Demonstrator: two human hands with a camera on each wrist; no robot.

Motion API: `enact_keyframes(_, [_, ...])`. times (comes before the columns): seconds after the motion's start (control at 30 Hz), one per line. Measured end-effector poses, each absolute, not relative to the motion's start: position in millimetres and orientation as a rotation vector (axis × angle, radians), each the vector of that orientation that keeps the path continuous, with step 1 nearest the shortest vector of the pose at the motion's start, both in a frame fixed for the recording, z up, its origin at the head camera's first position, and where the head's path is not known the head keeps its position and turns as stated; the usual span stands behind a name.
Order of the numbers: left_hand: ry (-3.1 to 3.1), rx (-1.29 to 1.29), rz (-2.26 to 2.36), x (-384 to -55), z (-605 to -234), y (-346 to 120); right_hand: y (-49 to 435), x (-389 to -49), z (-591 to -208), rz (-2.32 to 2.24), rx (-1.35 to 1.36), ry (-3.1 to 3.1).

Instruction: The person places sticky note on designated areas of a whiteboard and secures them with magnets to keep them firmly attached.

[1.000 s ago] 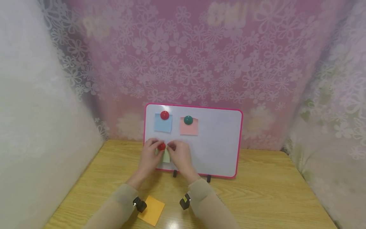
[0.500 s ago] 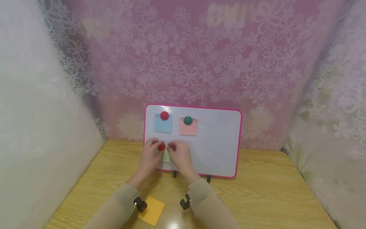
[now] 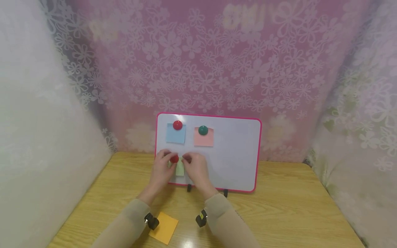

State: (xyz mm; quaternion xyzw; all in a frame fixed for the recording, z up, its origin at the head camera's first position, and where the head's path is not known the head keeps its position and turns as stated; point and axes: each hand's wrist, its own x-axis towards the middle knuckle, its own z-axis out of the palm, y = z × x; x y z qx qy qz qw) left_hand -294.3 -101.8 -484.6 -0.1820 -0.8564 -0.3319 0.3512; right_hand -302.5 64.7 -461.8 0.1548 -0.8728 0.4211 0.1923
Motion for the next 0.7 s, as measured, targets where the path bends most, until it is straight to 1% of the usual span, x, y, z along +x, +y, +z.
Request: enact_keyframes(0.7, [-2.17,-0.498,-0.886,-293.8,-488.0,-103.8,67.7,-299.5,-459.9,1.204,0.428,-2.445])
